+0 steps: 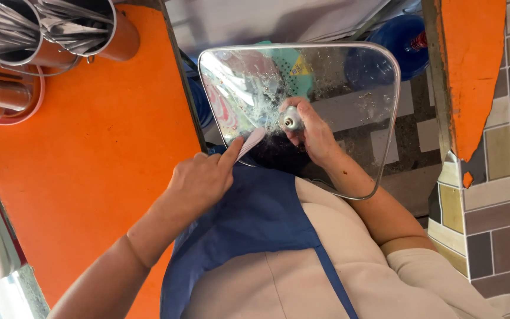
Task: Repairing a loose handle on a glass pot lid using a spoon as a screwdriver, then washing the lid in a kitchen sink.
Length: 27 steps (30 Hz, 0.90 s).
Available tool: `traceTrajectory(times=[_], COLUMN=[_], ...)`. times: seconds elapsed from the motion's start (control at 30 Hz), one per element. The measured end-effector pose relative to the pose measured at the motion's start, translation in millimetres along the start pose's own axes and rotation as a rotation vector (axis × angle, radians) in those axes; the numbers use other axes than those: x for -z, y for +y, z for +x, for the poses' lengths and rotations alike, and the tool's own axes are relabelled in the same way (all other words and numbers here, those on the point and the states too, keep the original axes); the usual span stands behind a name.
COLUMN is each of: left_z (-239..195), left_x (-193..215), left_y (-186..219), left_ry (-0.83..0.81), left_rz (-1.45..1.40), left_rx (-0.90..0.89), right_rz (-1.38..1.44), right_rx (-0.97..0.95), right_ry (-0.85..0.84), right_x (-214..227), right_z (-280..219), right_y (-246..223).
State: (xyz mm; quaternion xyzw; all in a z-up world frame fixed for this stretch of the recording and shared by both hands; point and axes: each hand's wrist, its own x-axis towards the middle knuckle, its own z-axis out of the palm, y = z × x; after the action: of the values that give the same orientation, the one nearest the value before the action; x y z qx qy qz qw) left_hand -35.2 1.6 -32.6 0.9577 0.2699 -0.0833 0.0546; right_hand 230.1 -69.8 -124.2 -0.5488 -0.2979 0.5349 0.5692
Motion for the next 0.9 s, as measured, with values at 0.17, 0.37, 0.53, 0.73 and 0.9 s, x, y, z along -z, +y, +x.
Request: traceTrajectory(times=[0.17,0.37,0.53,0.73,0.9], left_z=[9,27,43,48,49], left_x=[26,34,31,51,58], left_y=[-10,0,14,21,20], left_ry=[0.164,0.469,0.612,0.571,0.521], left_rz=[0.260,0.380,0.344,0.493,0.519], left_rx=[-0.098,-0.120,-0.172,-0.217,-0.228], right_rz=[-0.012,-0.026,-0.012,-0.037,-0.003], right_rx=[-0.008,-0.042,-0.041,-0.085,-0.040], right_ry=[-0.011,0.013,0.023,0.028,0.015], right_x=[-4,-1,1,-1,3], right_z=[-2,-8,-12,-14,-13], right_y=[-5,-8,-11,-14,-5])
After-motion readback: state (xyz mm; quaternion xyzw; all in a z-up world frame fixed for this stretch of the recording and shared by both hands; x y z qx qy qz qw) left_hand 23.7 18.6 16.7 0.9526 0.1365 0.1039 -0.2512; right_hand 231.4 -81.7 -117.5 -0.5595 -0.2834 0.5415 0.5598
